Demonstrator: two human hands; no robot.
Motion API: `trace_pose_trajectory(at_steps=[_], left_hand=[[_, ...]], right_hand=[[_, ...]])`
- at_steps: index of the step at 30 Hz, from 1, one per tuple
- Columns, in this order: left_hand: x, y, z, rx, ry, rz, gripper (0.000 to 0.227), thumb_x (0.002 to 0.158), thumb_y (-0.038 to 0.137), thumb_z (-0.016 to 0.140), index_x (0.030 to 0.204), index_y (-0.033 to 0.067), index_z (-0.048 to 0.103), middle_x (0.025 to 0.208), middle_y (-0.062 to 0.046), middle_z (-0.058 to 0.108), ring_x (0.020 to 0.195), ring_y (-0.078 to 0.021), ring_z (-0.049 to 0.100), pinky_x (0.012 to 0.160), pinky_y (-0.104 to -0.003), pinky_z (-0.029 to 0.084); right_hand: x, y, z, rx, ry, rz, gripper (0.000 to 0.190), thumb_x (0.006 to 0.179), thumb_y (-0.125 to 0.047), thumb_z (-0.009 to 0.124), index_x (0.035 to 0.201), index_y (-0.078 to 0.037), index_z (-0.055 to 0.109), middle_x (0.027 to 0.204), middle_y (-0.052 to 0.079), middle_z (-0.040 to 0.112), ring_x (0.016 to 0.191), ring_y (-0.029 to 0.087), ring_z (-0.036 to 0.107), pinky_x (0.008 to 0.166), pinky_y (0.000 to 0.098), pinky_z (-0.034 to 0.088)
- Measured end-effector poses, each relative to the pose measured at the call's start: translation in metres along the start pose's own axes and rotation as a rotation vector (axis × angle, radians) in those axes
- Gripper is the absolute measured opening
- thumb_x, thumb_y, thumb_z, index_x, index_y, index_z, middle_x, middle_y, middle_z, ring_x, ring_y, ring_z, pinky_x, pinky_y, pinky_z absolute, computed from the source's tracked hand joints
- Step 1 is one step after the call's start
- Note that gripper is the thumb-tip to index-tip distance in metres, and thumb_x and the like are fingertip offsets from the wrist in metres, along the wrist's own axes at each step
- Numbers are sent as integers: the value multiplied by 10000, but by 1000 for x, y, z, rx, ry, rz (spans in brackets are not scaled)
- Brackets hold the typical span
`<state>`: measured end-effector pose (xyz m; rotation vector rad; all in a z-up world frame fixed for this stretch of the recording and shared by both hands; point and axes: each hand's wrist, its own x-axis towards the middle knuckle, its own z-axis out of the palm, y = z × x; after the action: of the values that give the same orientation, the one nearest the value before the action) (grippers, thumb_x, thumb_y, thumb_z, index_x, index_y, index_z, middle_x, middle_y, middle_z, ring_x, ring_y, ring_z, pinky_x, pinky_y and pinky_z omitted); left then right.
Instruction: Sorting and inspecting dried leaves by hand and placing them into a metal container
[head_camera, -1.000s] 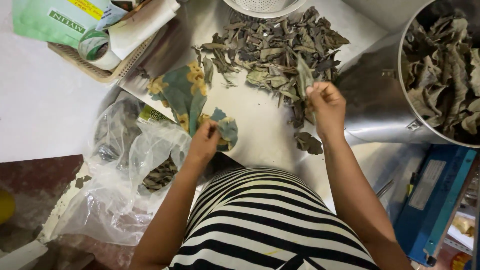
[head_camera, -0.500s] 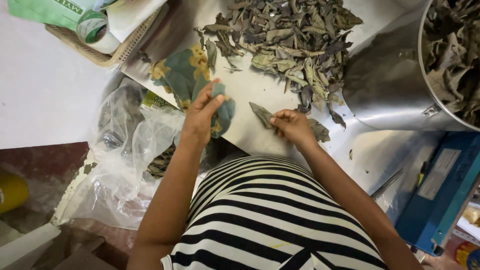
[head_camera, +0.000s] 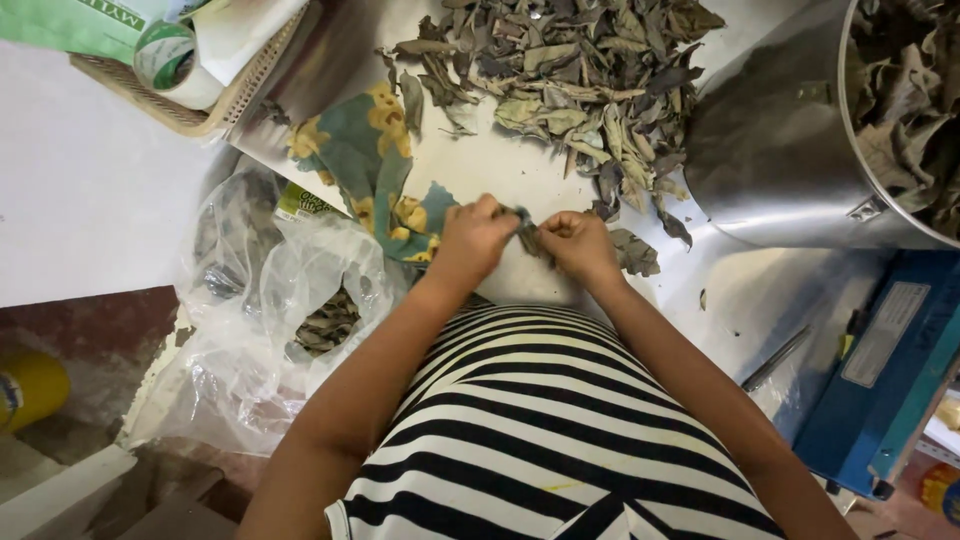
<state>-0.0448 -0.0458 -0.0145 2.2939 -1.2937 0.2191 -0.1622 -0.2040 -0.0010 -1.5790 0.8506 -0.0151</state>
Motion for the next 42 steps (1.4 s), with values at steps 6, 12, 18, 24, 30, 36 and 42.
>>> trace_pose_trajectory(at_steps=[6,12,18,24,30,36,42], left_hand=[[12,5,-18,90,135,153,98,889,300,691,792,291,692,890,33,571,740,-216,658,743,-423,486],[24,-7,-34,172,90,117,132,881,269,676,760,318,697,812,35,506,633,-221,657,641,-442,502],[7,3,-12,57,-2,97,43,860,323,686,834,316,720,892,44,566,766,-231,670,763,-449,495],[17,-26,-34,93,-131,-68,88,890,297,627,845,292,703,850,12,558,784,-289,688,805,-500,512],[20,-32,-43,-571,-167,-343,59,967,235,589,933,197,618,893,-75,544,972,-388,656,880,-439,507],[3,-4,-23,-261,-170,-44,68,927,200,627,927,188,694,917,-101,569,805,-404,666,711,-485,562],[-12,2,20,-378,-227,-37,143,902,225,700,1018,295,744,962,12,598,932,-298,707,769,-424,586]], right_hand=[[4,3,-2,-100,-5,-10,73,817,-152,733,869,-112,764,635,35,710,362,122,577,338,221,435],[-18,-34,-5,-112,4,33,74,812,-124,742,868,-88,775,624,64,723,375,141,616,354,231,456],[-12,-21,-3,-88,-15,27,89,822,-148,732,886,-96,765,643,57,719,396,137,623,373,230,471],[-22,-36,-2,-156,6,19,69,838,-193,761,883,-141,768,646,26,721,437,127,637,427,235,480],[-35,-50,-6,-391,39,-128,82,860,-228,763,923,-180,785,678,27,728,597,199,686,574,313,527],[-31,-46,-3,-474,51,-219,87,837,-233,764,900,-173,770,664,65,714,676,287,708,621,389,541],[-27,-33,-2,-457,88,-222,96,815,-223,779,890,-167,757,644,46,697,649,239,687,622,362,537]])
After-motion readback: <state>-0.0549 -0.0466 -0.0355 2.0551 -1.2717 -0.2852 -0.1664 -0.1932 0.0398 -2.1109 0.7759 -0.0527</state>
